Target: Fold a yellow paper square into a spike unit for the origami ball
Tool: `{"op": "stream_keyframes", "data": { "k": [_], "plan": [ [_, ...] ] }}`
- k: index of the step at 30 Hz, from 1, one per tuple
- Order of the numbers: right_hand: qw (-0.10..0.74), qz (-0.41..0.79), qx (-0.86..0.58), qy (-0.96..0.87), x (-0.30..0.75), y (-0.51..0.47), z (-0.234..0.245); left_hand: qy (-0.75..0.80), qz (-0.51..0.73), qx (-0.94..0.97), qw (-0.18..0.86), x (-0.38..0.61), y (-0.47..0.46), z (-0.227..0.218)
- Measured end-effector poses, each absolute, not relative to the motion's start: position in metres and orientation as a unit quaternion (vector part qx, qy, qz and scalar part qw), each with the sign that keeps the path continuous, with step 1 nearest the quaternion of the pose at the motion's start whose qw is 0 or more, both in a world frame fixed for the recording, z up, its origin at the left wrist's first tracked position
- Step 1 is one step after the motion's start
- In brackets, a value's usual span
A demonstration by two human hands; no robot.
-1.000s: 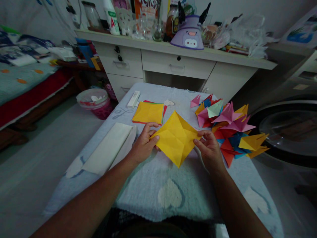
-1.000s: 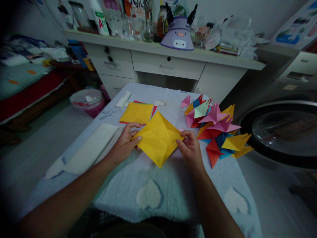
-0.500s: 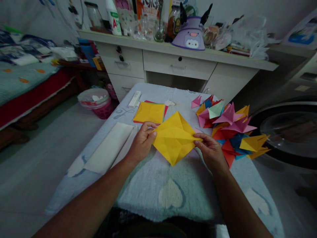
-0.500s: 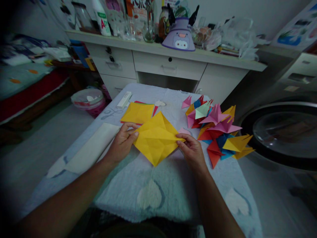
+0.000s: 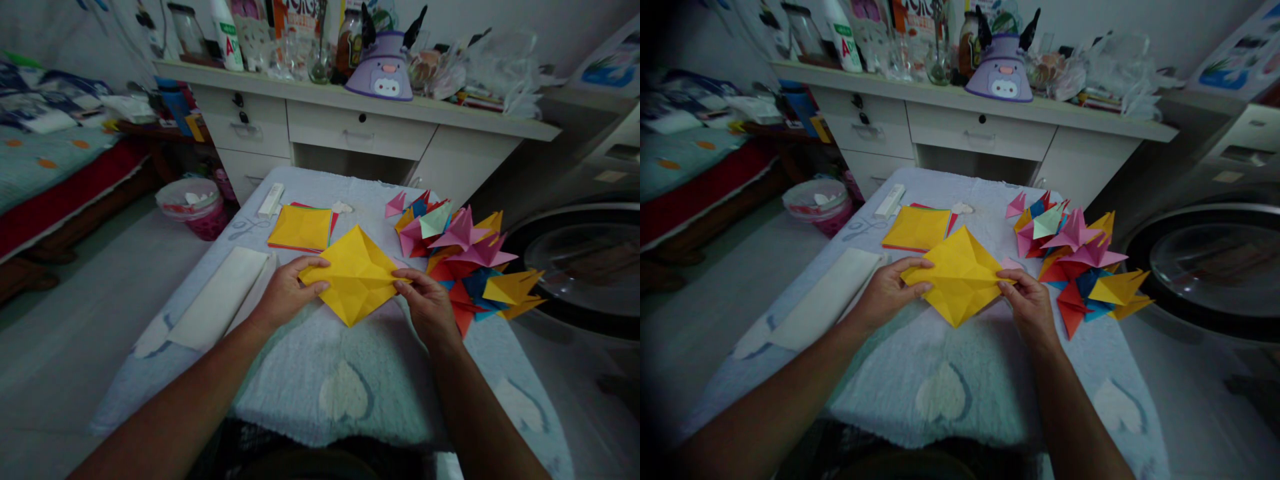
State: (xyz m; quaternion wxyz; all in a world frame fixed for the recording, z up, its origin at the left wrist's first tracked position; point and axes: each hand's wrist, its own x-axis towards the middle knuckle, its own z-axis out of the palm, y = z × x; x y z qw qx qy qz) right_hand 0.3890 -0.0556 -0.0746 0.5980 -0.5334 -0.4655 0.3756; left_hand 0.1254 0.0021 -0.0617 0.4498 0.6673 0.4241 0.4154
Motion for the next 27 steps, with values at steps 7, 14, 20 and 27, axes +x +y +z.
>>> {"op": "stream_keyframes", "data": {
  "k": [7,14,20,27],
  "plan": [
    [0.586,0.351,-0.541,-0.491,0.39,-0.057,-0.069,0.439,0.449,0.669,0.397,0.124,0.004,-0.056],
    [0.579,0.348,-0.521,-0.522,0.39,-0.058,-0.066,0.408,0.493,0.675,0.367,0.123,0.008,-0.062],
    [0.59,0.337,-0.524,-0.513,0.39,-0.058,-0.065,0.422,0.507,0.624,0.42,0.124,0.007,-0.065],
    [0.601,0.328,-0.523,-0.508,0.386,-0.058,-0.06,0.434,0.529,0.559,0.469,0.128,0.004,-0.056]
  ]
}}
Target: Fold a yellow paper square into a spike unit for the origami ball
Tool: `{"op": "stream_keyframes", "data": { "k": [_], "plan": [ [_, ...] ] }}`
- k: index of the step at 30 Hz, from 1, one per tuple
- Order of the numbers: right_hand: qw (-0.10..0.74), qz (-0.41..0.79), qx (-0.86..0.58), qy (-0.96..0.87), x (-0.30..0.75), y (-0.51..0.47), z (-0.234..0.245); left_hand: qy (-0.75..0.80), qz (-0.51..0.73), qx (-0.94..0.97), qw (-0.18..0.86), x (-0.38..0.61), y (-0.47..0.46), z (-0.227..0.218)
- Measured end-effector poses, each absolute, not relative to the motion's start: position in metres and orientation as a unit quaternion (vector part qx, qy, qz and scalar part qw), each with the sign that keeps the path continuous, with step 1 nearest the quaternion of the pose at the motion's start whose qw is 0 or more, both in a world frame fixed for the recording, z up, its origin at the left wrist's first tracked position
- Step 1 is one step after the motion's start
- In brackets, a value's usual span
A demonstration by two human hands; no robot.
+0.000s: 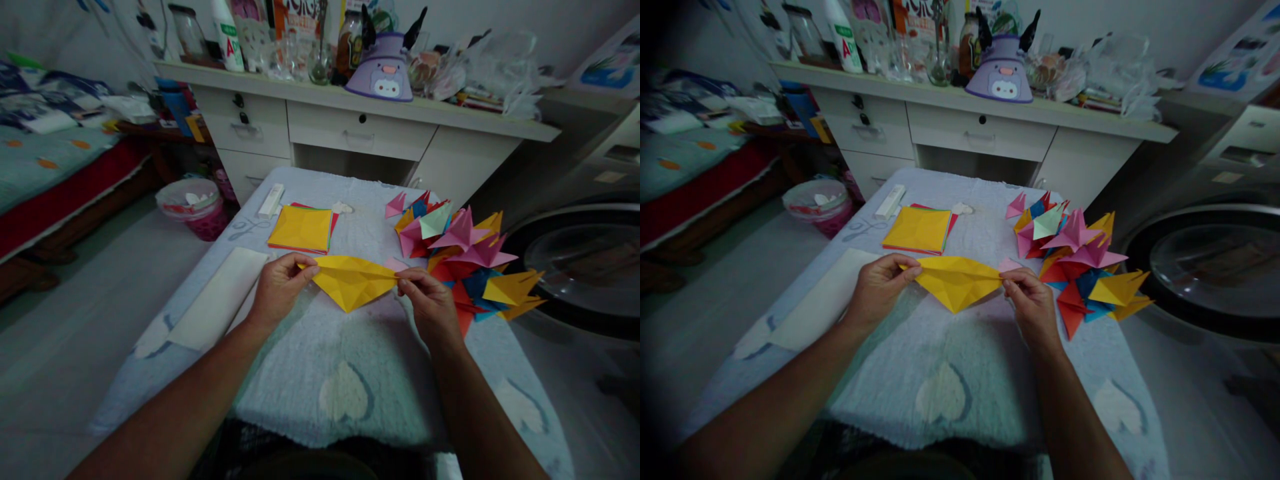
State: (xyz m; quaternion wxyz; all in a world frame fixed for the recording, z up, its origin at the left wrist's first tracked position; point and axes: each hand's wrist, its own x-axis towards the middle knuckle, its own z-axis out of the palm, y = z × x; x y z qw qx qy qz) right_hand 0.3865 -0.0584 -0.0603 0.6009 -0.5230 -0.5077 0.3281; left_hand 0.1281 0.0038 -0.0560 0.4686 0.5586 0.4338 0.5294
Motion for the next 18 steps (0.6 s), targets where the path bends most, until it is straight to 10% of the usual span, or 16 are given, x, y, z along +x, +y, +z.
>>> {"op": "stream_keyframes", "data": {
  "k": [18],
  "plan": [
    [0.616,0.325,-0.529,-0.485,0.3918,-0.0575,-0.0658,0.41,0.53,0.553,0.495,0.1237,0.0083,-0.0574]
  ]
}}
